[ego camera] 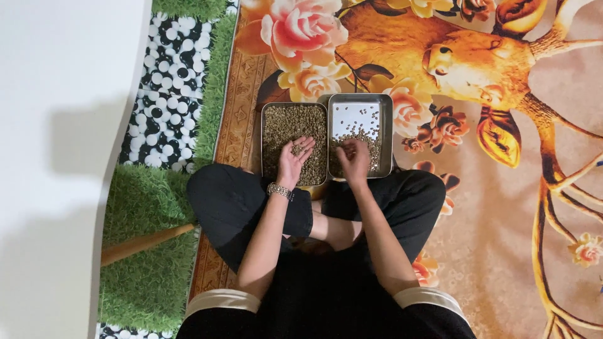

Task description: A person sits on a rug and manually sorts green coffee beans between two metal trays, picking out specific beans by hand.

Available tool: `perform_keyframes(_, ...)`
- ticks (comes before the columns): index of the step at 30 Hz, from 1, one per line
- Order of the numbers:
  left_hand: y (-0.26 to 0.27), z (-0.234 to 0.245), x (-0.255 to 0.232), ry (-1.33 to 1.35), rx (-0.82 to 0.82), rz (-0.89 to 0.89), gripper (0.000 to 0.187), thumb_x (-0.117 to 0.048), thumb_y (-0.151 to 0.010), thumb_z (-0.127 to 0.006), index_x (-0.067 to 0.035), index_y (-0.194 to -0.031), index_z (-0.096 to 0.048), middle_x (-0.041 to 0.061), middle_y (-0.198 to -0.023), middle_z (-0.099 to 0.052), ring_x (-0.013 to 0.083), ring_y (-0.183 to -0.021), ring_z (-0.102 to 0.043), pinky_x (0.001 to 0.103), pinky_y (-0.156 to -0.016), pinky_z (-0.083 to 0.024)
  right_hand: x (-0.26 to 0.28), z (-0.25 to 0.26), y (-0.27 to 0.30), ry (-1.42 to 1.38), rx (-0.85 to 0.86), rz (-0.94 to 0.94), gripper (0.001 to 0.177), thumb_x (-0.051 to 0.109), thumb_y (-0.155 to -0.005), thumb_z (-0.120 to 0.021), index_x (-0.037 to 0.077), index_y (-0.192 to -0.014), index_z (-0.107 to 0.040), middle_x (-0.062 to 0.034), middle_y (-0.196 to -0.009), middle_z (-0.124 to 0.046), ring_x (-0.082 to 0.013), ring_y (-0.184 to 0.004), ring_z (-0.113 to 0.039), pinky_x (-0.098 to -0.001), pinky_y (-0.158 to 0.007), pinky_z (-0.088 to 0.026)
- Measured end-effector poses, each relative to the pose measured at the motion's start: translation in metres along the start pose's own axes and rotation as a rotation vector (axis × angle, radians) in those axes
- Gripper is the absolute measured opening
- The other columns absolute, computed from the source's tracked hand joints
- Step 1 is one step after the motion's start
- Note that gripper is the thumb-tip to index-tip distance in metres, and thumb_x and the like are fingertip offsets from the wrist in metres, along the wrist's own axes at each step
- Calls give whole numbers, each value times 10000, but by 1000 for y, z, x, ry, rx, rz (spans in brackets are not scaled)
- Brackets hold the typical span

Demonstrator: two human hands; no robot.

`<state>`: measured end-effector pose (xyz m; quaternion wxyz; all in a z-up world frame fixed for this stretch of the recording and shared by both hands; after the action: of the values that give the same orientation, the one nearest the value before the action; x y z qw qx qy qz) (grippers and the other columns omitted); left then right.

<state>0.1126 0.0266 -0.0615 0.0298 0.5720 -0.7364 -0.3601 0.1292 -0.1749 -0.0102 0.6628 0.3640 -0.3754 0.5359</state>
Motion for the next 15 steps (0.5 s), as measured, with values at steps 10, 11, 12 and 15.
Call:
perform_keyframes(10,-18,51,20,-46,-133,-5,436,-394,-1018,-582,-64,-1287,-678,152,-1303,-685,280,-1218,-641,377,-1106,-487,86,-69,13,290,417,350,273,145,-862,-815,67,-1077,-667,-130,-1044,-634,-382,-1010,-677,-473,-879,-577)
perform_keyframes(11,-13,40,16,-28,-129,-5,399,-377,-1020,-579,-74,-1253,-694,129,-1269,-704,259,-1185,-659,372,-1088,-504,83,-74,12,322,419,353,224,127,-856,-796,92,-1037,-669,-112,-1008,-622,-375,-990,-676,-458,-858,-583)
perform_keyframes(12,-13,41,16,-26,-129,-5,399,-377,-1020,-579,-74,-1253,-694,129,-1269,-704,259,-1185,-659,372,-1088,-504,85,-72,11,324,420,353,224,127,-856,-796,92,-1037,-669,-112,-1008,-622,-375,-990,-676,-458,-858,-583)
perform_keyframes(15,-10,35,16,-6,-147,-9,384,-370,-1014,-599,-91,-1257,-700,92,-1251,-717,229,-1158,-668,360,-1083,-506,98,-67,8,283,413,337,143,121,-901,-756,113,-1009,-662,-102,-974,-637,-363,-980,-690,-442,-837,-584)
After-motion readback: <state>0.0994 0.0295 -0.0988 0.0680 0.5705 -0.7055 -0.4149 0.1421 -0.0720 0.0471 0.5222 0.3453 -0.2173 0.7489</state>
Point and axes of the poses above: each hand's wrist, its own y-axis away from the middle knuckle, its own z-axis out of the back of the hand, x = y × z, the point moved 3 cm from there along -y, towards the middle knuckle
